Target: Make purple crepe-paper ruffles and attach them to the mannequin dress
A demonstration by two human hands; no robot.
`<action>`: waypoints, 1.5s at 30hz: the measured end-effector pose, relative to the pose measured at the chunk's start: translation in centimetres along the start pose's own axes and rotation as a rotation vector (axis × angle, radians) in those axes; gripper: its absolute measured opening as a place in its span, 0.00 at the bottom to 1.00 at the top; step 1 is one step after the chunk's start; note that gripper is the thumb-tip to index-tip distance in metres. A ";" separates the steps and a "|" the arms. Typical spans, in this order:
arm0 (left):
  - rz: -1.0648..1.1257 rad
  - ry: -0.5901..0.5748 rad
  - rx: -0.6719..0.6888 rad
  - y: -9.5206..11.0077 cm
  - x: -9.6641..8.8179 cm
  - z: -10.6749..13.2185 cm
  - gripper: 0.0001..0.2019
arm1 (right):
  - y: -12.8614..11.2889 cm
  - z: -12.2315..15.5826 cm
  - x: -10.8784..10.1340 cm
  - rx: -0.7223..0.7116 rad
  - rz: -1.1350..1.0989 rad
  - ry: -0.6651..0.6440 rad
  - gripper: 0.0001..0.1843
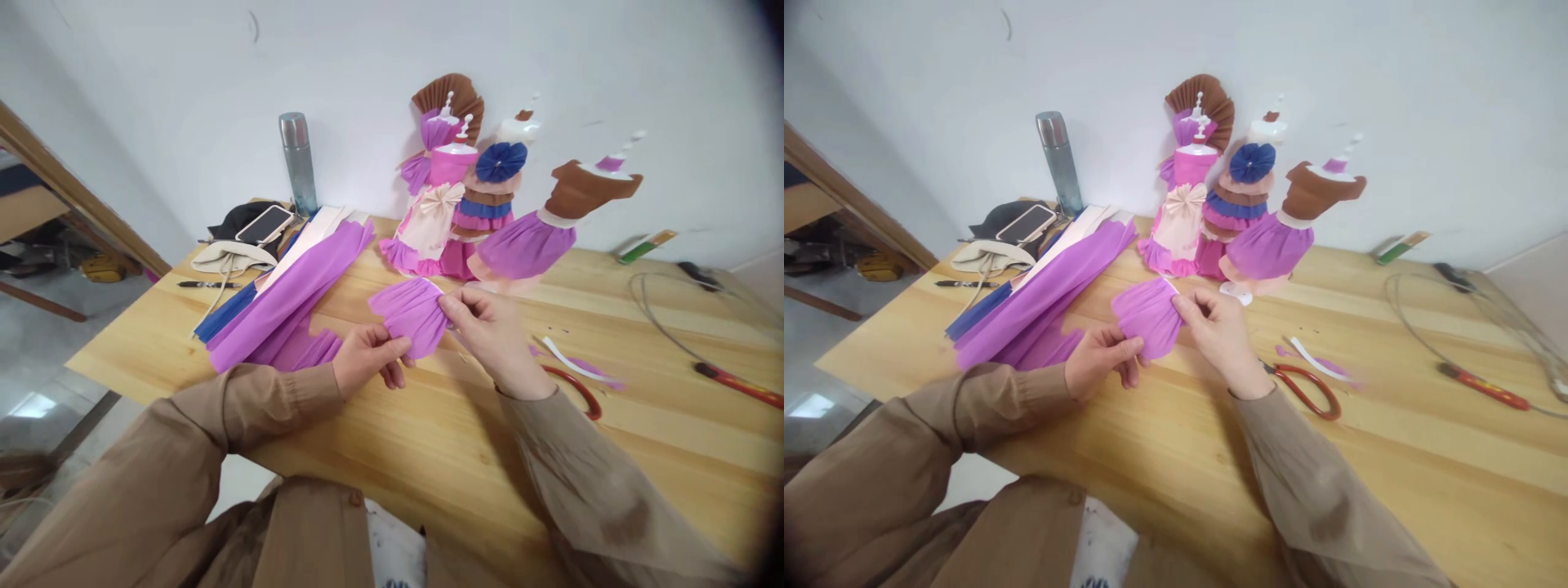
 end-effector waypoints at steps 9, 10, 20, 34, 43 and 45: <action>0.096 0.067 -0.032 -0.1 -0.8 0.0 0.26 | -0.1 0.1 -0.1 -0.003 0.024 -0.040 0.20; 0.093 0.074 -0.036 -0.2 -0.8 0.0 0.26 | -0.1 0.2 -0.1 -0.005 0.027 -0.044 0.19; -0.038 -0.434 -0.090 1.9 1.0 0.9 0.33 | -1.2 -0.2 -1.4 -0.078 0.055 -0.227 0.19; -0.812 -0.430 0.515 8.5 0.3 -2.1 0.13 | -4.9 3.0 1.7 -0.367 0.234 -0.465 0.21; -0.581 -0.728 0.245 5.3 0.6 -2.3 0.15 | -4.8 2.8 1.3 -0.302 0.150 -0.310 0.22; -0.546 -0.757 0.251 5.1 0.6 -2.3 0.14 | -4.6 2.3 -0.1 -0.241 0.152 -0.264 0.23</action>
Point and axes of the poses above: each hand's wrist, its own z-axis away from the middle knuckle, its own x-axis out of the palm, y = z × x, the point moved 8 cm from there along -z, towards the middle knuckle, and after that the axes turned 10 degrees about x, right-handed, at the moved point
